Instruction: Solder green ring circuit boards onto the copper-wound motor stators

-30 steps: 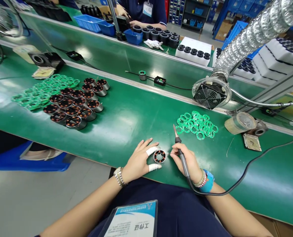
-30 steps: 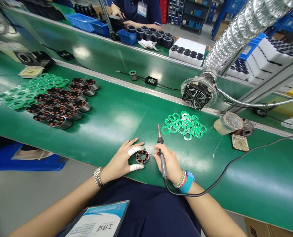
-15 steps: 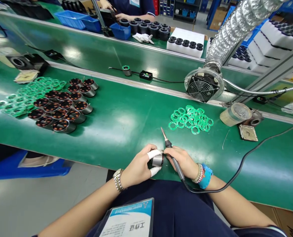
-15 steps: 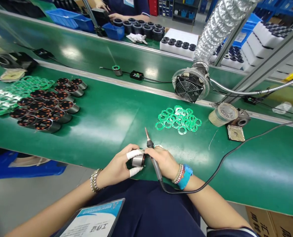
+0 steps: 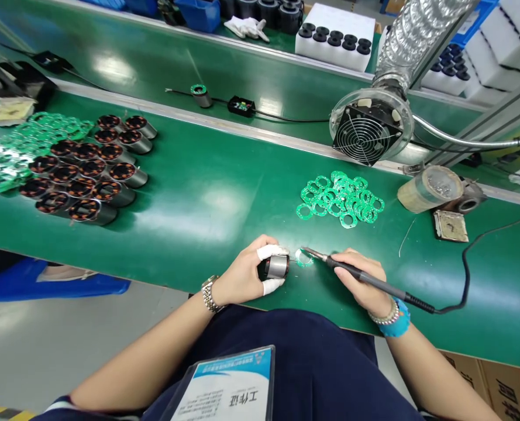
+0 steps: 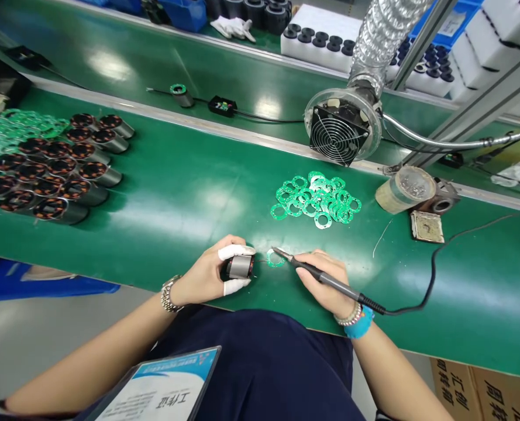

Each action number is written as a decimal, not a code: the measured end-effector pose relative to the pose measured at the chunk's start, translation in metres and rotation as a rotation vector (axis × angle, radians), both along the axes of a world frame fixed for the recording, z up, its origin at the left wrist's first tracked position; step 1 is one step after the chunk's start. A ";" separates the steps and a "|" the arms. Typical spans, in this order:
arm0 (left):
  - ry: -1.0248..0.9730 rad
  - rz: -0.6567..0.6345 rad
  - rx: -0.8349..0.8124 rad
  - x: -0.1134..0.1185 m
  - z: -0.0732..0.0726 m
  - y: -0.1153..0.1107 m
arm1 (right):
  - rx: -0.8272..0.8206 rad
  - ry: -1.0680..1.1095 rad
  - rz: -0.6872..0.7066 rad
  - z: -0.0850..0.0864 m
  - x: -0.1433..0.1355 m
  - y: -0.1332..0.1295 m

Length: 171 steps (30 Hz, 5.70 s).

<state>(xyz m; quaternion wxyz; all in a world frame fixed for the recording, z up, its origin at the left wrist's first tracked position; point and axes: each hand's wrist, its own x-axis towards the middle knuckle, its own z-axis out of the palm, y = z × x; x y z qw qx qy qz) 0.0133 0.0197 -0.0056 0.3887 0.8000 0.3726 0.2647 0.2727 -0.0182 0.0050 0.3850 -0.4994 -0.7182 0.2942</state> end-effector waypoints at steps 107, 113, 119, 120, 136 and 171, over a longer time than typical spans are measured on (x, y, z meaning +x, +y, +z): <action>0.044 0.182 -0.057 0.012 -0.005 -0.008 | -0.071 0.103 -0.204 0.001 -0.036 0.006; 0.054 0.199 -0.007 0.012 -0.009 -0.009 | -0.356 0.531 0.064 0.002 -0.051 0.009; 0.068 0.215 0.000 0.012 -0.009 -0.010 | -0.354 0.500 0.257 0.004 -0.036 0.021; 0.072 0.226 -0.001 0.012 -0.009 -0.010 | -0.336 0.491 0.252 0.004 -0.035 0.023; 0.034 0.268 -0.106 0.006 -0.013 -0.014 | -0.013 -0.160 0.481 0.022 -0.063 0.048; -0.123 0.129 0.274 -0.003 -0.023 -0.014 | -0.273 0.303 0.321 -0.007 -0.045 0.042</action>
